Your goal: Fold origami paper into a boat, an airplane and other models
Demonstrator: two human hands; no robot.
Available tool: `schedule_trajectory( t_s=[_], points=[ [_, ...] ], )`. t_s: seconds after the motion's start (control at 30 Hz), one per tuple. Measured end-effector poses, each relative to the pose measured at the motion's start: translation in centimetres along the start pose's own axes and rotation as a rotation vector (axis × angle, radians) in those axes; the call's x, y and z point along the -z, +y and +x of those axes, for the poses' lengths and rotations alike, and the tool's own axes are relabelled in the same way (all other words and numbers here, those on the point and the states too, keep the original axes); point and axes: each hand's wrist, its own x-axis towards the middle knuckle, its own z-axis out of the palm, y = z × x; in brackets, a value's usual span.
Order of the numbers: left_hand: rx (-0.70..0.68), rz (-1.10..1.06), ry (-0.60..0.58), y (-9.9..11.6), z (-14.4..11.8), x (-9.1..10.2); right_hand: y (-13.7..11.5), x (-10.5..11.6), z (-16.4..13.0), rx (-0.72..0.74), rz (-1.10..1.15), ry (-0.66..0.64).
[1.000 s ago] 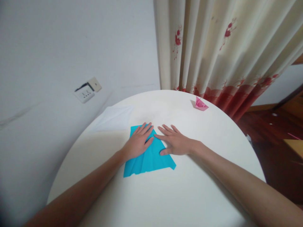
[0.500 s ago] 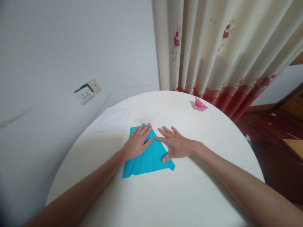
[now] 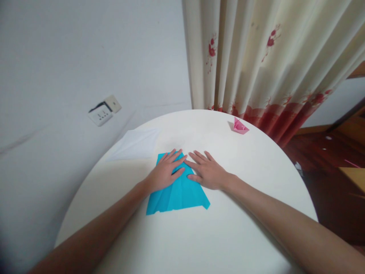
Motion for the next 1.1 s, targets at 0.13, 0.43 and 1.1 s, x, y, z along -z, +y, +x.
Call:
schedule_trajectory(
  t_s=[0.13,0.43,1.1],
  points=[
    [0.0,0.011,-0.001,0.0,0.0,0.0,0.1,0.0,0.0,0.002,-0.003,-0.007],
    [0.013,0.038,0.018,0.2,0.1,-0.5,0.4,0.3,-0.1,0.024,0.026,-0.029],
    [-0.045,-0.009,0.004,0.7,-0.2,0.0,0.6,1.7,-0.6,0.045,0.115,-0.14]
  ],
)
